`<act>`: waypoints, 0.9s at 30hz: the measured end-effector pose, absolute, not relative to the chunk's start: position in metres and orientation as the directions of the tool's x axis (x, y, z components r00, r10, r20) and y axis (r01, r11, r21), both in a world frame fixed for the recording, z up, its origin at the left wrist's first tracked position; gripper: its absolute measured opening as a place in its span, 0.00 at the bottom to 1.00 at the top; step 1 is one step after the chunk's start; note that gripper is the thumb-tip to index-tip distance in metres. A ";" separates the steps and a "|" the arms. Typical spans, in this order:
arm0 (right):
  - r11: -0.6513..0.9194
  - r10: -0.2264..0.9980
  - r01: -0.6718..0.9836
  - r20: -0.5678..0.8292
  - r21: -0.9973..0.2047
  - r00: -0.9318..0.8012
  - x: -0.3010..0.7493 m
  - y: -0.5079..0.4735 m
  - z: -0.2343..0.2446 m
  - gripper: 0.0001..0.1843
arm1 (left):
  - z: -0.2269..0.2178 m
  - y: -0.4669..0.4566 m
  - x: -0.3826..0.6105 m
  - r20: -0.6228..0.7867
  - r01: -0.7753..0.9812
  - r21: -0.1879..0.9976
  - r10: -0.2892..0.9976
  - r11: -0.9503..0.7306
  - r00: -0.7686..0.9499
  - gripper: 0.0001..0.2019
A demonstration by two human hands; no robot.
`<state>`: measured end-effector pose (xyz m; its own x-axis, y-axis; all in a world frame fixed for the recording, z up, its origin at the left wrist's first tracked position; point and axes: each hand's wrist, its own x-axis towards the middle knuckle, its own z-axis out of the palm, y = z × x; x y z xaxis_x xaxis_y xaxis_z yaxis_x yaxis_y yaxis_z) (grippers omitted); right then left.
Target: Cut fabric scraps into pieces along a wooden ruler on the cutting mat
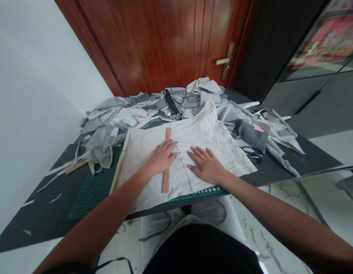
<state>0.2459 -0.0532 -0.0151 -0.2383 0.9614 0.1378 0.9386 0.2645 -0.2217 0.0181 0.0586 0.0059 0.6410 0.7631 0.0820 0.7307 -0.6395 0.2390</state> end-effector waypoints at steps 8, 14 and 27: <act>0.255 0.964 0.945 0.135 -0.204 -0.231 0.246 -0.054 -0.016 0.38 | -0.006 0.016 0.031 0.055 0.774 0.204 0.797 -0.599 0.602 0.29; 0.249 0.967 0.944 0.109 -0.217 -0.230 0.247 -0.053 -0.013 0.36 | -0.005 0.002 0.055 0.106 0.816 0.231 0.847 -0.530 0.521 0.27; 0.496 0.869 0.805 0.179 -0.326 -0.462 0.198 -0.085 -0.007 0.36 | -0.013 0.021 0.019 0.253 0.603 0.554 0.806 -0.574 0.535 0.25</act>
